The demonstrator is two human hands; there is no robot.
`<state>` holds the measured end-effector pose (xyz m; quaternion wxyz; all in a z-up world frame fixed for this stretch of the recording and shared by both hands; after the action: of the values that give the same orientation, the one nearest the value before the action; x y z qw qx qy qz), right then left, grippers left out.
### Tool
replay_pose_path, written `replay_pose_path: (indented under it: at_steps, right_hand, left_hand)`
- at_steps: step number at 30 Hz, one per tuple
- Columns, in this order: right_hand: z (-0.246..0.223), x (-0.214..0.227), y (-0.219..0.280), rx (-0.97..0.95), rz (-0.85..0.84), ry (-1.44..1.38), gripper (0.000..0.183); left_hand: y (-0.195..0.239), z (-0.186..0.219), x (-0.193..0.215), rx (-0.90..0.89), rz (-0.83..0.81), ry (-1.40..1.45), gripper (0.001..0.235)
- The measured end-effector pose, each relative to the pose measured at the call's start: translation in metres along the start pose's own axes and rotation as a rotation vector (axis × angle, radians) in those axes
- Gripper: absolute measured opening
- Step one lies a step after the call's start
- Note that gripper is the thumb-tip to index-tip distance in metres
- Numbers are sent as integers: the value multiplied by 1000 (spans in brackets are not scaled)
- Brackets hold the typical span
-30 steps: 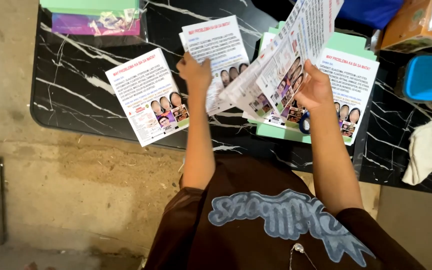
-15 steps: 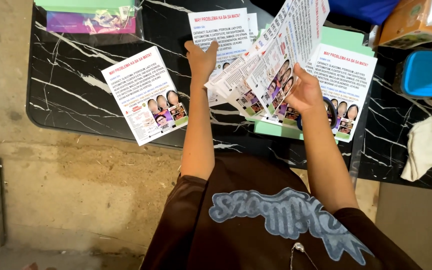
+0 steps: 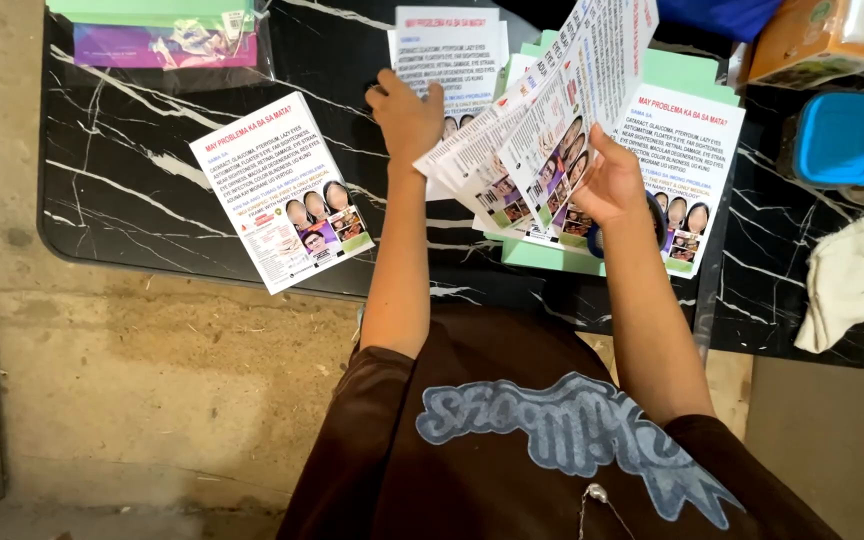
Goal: Cutting and stacking promotional flyers using scissors at a workstation.
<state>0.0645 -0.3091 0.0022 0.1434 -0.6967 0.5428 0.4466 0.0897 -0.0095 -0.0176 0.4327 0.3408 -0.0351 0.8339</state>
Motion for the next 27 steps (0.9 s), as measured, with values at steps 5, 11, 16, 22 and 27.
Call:
replay_pose_path:
  at_steps: [5,11,16,22,27]
  right_hand:
    - [0,5,1,3,40,12,51]
    - [-4,2,3,-1,62,-2,50]
    - [-9,0,-1,19,58,-6,52]
    - [-21,-48,-21,87,57,288,53]
    - [-10,-76,-57,216,-106,396,45]
  left_hand:
    - [9,14,7,-29,20,-23,63]
    - [-17,-9,3,-2,49,11,63]
    - [-34,-22,12,-23,-82,208,54]
    - [16,9,30,-96,-670,520,36]
    - [41,41,89,-180,-657,767,35]
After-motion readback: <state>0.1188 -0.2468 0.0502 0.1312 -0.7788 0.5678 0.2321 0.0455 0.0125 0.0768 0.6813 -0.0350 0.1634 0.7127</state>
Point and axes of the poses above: each hand's wrist, its own y-axis away from the middle knuckle, its own x-axis out of the back of the hand, z = x × y, the point moved 7 cm from there along -y, towards the middle knuckle, and after that the axes turned 7 degrees about x, right-handed, at the moved point
